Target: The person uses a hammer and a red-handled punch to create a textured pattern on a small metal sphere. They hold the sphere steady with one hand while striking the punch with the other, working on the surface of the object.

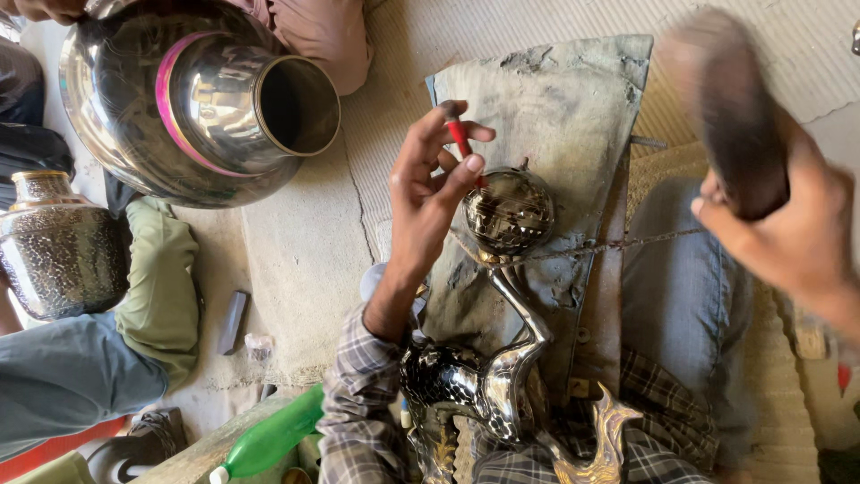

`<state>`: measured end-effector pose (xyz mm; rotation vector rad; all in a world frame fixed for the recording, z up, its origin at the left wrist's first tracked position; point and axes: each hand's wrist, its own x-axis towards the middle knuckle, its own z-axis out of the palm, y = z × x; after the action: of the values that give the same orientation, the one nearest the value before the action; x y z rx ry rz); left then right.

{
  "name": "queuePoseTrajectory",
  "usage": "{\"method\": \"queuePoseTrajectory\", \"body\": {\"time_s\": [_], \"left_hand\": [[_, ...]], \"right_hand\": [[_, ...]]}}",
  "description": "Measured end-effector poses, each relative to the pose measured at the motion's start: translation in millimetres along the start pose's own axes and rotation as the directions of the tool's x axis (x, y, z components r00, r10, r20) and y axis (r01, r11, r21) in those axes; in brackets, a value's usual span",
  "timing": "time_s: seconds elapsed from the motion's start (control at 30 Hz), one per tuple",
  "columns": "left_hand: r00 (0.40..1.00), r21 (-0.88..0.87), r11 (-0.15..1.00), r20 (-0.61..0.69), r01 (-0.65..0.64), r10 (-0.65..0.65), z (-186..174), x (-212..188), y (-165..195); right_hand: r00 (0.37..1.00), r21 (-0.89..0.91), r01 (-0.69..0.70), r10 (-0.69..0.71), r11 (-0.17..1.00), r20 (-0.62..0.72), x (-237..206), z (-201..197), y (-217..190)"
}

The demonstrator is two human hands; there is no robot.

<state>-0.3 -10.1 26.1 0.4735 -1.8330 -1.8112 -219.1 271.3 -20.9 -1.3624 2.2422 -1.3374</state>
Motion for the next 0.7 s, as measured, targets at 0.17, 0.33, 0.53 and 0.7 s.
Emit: {"method": "queuePoseTrajectory", "body": {"time_s": [0.17, 0.33, 0.53, 0.7], "left_hand": [[0.957, 0.156, 0.987, 0.288, -0.025, -0.021, 5.4, 18.7, -0.2], [0.862, 0.277, 0.952, 0.506, -0.127, -0.033, 12.9, 36.3, 1.7], [0.704, 0.085, 0.985, 0.709, -0.149, 0.045, 8.4, 52.1, 1.4], [0.612, 0.006, 0.982, 0.783, -0.189, 0.113, 11.0, 58.4, -3.5]], "right_hand": [[0.95, 0.275, -0.142, 0.209, 0.951, -0.234, -111.5, 66.3, 31.3], [0.879, 0.282, -0.387, 0.444, 0.878, -0.175, -156.6, 78.0, 35.3], [0.886, 0.324, -0.356, 0.427, 0.876, -0.179, -137.8, 55.0, -4.3], [0.888, 0.307, -0.291, 0.375, 0.906, -0.265, -104.9, 33.3, -32.2]]}}
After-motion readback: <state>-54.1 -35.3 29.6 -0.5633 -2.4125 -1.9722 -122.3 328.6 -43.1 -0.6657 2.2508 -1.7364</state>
